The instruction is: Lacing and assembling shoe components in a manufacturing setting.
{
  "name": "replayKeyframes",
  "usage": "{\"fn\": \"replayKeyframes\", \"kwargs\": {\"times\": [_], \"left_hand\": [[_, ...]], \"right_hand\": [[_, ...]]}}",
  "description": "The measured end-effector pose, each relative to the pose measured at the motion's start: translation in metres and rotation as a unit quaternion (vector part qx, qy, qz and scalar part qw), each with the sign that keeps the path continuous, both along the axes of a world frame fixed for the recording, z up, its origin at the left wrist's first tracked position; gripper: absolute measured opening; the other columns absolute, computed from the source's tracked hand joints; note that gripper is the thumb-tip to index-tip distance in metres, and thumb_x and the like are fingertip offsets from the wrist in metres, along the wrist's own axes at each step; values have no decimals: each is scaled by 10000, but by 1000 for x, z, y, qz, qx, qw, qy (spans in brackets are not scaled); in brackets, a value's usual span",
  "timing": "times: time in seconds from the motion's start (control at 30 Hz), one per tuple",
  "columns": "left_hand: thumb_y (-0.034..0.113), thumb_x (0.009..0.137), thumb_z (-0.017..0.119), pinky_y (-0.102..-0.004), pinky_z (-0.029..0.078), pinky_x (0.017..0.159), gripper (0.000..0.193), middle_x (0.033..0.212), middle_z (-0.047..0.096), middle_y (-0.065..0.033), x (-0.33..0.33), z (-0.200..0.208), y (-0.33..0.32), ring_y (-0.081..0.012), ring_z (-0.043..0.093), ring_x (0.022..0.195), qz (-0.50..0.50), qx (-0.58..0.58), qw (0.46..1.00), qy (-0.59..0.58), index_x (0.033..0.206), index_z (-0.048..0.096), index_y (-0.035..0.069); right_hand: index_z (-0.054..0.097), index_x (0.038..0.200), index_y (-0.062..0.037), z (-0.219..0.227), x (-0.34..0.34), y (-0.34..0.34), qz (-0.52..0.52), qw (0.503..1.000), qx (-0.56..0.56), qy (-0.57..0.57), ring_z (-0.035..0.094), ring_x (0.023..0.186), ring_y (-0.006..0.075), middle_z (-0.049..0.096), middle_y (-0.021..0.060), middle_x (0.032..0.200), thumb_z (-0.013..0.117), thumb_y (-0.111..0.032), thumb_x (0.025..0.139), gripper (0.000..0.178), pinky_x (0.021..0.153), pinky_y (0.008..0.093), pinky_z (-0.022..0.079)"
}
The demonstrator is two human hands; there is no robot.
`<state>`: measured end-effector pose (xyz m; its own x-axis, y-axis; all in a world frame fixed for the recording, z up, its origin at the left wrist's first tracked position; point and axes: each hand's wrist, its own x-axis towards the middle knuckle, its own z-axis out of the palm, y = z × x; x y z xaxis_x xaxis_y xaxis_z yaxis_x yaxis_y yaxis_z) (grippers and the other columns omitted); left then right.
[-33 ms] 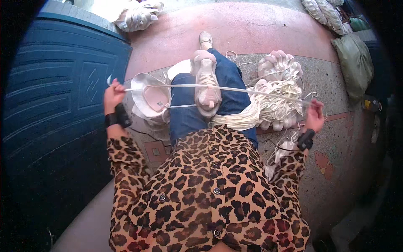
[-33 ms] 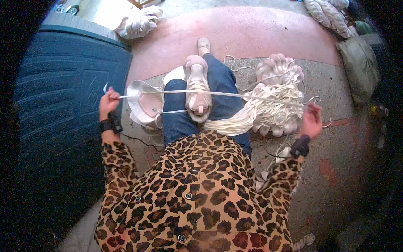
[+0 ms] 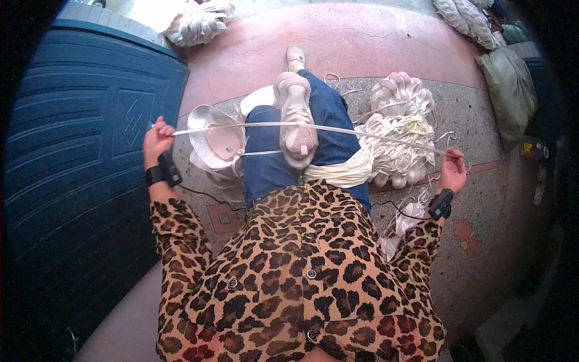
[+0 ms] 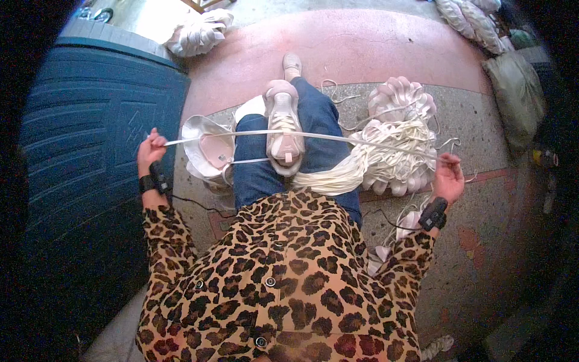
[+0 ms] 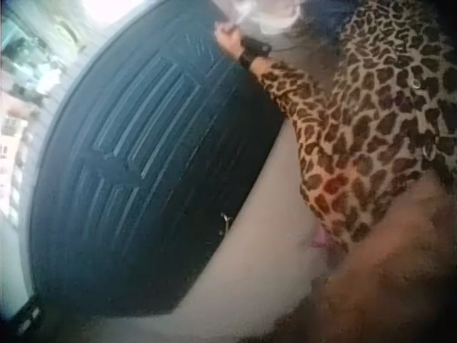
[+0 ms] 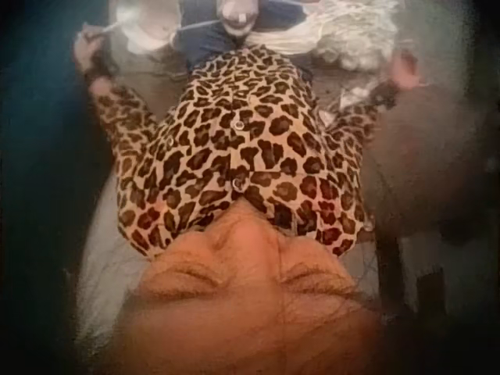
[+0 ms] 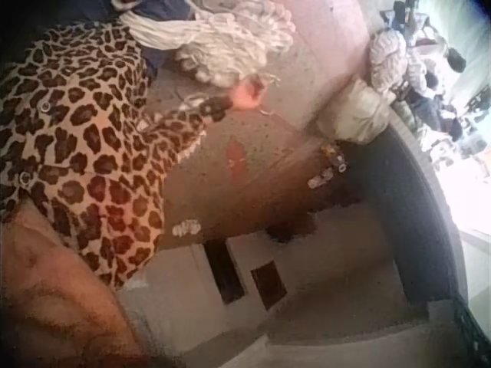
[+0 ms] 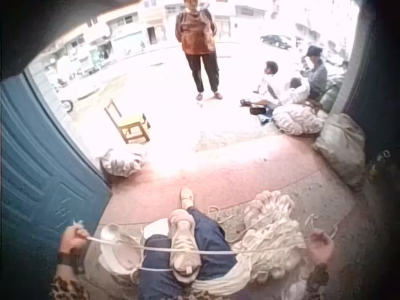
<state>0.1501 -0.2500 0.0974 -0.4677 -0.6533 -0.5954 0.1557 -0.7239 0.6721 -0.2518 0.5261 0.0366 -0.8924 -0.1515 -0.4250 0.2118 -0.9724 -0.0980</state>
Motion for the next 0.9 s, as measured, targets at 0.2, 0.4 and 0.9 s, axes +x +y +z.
{"fn": "replayKeyframes", "kwargs": {"times": [0.2,0.4,0.9], "left_hand": [[109,952,569,-249,291,505,80,626,380,65,-48,25,41,-72,354,534,-108,-146,975,-129,1025,582,79],[182,955,592,-250,408,584,237,684,542,37,-133,-13,222,-74,495,627,-399,-256,855,-209,1111,693,36],[185,904,595,-377,526,737,238,868,707,-188,-137,-46,275,-326,688,802,-414,-474,735,-252,996,721,6]], "right_hand": [[583,932,-44,-51,16,-44,261,938,225,34,487,704,144,524,18,792,546,-82,906,59,670,302,416],[687,1067,-10,1,93,-240,501,585,538,343,614,793,114,681,22,850,625,-192,925,239,713,262,494],[653,888,-37,-13,126,-306,245,160,765,574,510,1163,272,567,101,1220,573,-130,803,149,882,417,417]]}}
